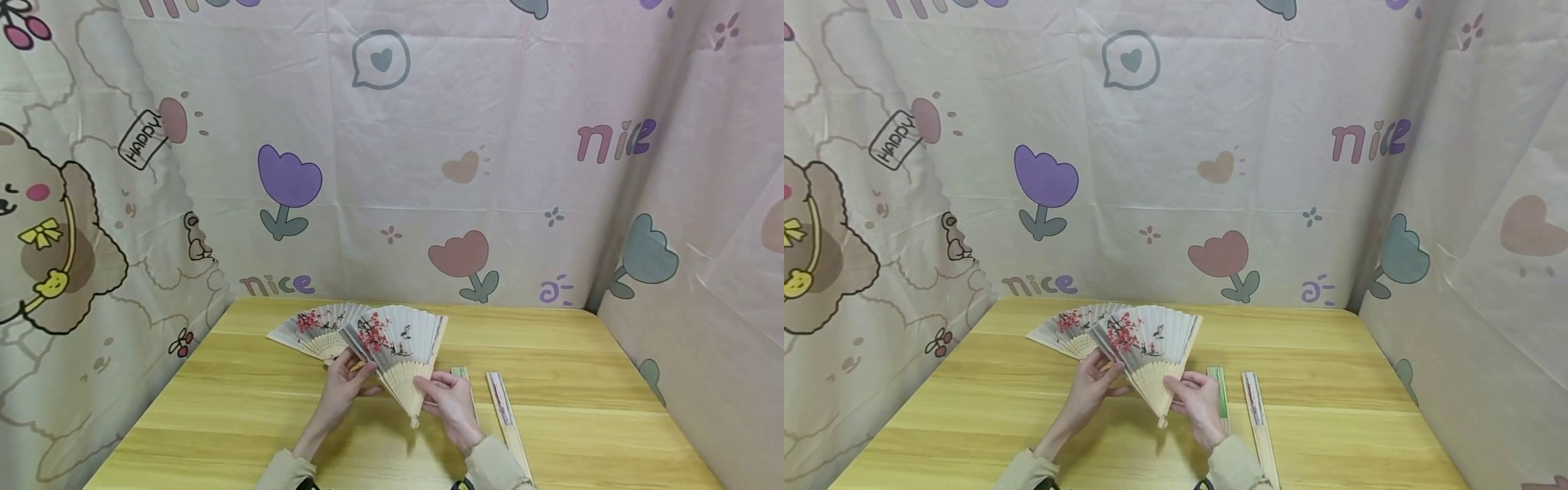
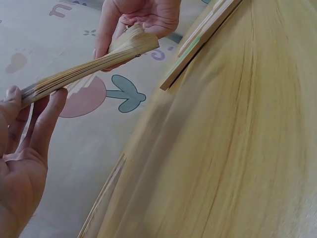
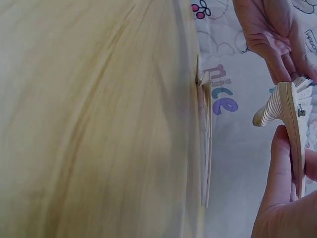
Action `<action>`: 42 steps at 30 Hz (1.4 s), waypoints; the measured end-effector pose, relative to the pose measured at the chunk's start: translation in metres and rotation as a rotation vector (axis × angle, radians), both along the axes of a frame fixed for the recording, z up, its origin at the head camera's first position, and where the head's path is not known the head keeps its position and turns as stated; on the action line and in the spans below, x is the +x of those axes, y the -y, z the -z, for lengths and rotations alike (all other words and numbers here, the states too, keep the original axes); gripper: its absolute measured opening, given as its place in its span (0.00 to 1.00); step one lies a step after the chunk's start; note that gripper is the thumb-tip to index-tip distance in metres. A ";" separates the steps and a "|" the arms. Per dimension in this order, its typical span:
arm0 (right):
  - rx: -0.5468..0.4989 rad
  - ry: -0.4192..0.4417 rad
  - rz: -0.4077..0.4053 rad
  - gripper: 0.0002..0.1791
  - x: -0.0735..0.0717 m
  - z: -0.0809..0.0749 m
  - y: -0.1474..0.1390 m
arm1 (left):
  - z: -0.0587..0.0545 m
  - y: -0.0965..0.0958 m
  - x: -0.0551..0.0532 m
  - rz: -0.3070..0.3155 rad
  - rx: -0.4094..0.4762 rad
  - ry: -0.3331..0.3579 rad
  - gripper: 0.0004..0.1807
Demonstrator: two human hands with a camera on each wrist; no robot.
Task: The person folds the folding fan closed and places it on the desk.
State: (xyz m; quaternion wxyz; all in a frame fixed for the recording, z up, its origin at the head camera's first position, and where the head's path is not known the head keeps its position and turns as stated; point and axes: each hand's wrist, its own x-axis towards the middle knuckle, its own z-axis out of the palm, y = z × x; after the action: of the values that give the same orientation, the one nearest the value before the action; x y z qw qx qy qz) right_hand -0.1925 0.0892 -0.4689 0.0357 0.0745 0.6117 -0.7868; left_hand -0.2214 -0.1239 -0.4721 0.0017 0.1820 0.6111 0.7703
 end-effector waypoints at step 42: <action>0.055 -0.036 -0.010 0.14 0.001 0.000 -0.001 | -0.002 -0.005 0.000 -0.018 -0.053 0.074 0.26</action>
State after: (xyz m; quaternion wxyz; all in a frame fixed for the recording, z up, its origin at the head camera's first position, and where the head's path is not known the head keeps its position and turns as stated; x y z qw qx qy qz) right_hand -0.1919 0.0898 -0.4689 0.0266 0.0584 0.6340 -0.7707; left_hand -0.2212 -0.1190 -0.4700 0.0223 0.1478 0.6326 0.7599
